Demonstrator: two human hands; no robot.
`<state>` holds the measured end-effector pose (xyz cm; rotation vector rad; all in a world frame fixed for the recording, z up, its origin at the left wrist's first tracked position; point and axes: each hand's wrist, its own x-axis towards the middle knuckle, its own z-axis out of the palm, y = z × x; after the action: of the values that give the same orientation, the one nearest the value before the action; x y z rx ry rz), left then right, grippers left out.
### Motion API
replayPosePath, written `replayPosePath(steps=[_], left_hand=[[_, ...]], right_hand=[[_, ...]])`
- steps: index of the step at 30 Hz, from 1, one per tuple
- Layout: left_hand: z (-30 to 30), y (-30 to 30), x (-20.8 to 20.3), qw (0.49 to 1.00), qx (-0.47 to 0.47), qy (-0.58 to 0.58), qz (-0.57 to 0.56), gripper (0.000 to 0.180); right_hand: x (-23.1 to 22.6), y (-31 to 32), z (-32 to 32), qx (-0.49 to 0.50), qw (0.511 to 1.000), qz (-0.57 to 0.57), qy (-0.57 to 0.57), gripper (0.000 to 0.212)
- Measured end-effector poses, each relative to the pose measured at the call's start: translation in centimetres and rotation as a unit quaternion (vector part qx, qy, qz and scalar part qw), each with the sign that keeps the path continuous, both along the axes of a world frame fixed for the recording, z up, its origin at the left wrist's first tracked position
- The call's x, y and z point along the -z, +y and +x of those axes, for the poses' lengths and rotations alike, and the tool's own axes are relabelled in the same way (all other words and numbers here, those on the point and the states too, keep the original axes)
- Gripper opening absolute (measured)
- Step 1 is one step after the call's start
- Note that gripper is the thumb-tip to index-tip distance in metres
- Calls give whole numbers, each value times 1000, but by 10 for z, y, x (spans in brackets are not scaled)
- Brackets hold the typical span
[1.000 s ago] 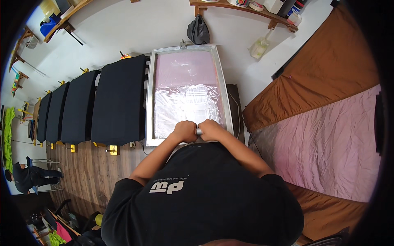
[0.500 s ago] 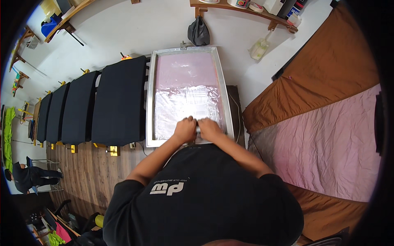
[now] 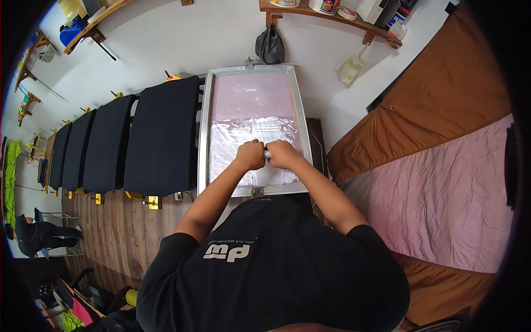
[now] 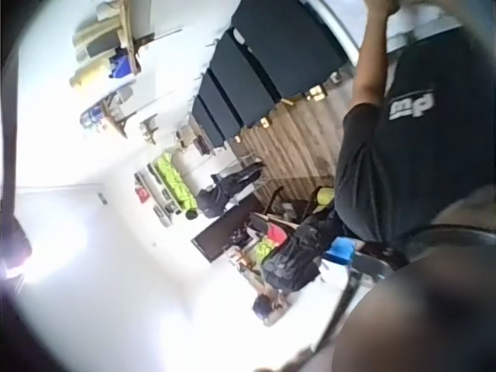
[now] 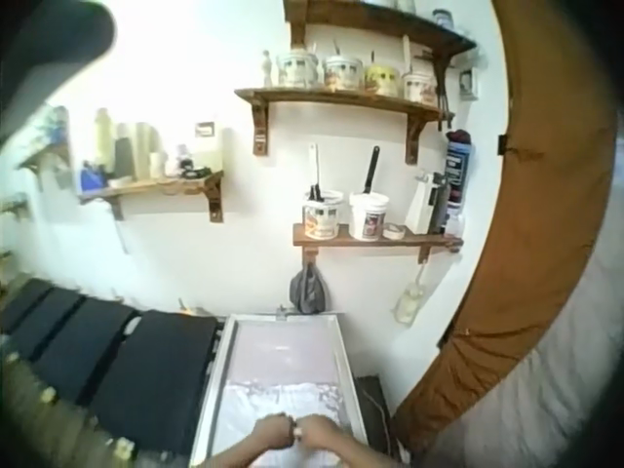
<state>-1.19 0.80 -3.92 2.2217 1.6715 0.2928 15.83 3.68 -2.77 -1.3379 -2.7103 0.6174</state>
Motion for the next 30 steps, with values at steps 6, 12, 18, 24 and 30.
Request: replayPosePath(steps=[6, 12, 18, 24, 30], left_hand=[[1, -12, 0, 992, 60, 58, -90, 23], [12, -69, -11, 989, 79, 24, -119, 25], [8, -44, -24, 980, 83, 56, -173, 25], [6, -29, 2, 997, 37, 18, 61, 16], [11, -79, 16, 993, 66, -26, 91, 14]], right_hand=[[-6, -14, 6, -69, 995, -50, -46, 17], [-7, -68, 16, -73, 993, -79, -53, 24], [-4, -39, 18, -93, 987, -119, -47, 25], [-2, -26, 11, -5, 1000, -20, 8, 17], [20, -78, 18, -2, 995, 69, 72, 19]])
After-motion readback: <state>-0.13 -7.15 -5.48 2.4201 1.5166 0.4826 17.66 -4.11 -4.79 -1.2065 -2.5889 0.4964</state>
